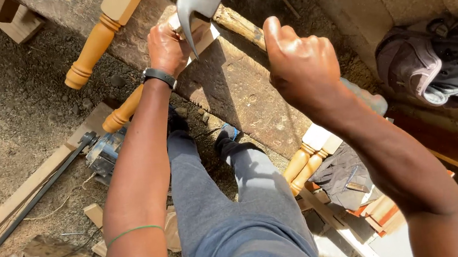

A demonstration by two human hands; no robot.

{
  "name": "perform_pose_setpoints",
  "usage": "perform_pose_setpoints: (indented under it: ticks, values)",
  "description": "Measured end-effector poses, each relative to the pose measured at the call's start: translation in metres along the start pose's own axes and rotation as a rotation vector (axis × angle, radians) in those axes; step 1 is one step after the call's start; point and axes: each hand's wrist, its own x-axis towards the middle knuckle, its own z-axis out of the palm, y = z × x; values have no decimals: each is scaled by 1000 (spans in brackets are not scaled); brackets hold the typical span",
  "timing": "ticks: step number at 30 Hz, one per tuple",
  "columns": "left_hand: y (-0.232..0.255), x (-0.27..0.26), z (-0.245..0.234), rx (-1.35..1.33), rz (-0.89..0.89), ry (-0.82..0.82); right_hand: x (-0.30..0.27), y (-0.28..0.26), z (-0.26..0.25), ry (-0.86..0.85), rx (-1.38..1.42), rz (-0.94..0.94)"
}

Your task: The person marks a piece of wood with a pencil and ruler, then uses a hammer and chisel to carve a notch. They then use a bow saw to cut the wood along the marked line. Finally, they use a chisel to refine the cut edge.

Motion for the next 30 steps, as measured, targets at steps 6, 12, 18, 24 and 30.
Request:
perform_pose_setpoints:
  ticks: [6,12,18,24,30]
  values:
    - [-35,-1,12,69,-125,9,-8,-10,-39,278,298,154]
    - [-2,-5,-2,147,-402,-138,9,-20,4,-330,124,120]
    - [-22,3,8,155,-169,-92,-5,-6,-1,203,-265,-5]
    - [-39,0,8,190,71,6,-14,-11,-27,256,320,164]
    - [-11,-1,1,125,-122,-104,0,-9,21,-130,23,47]
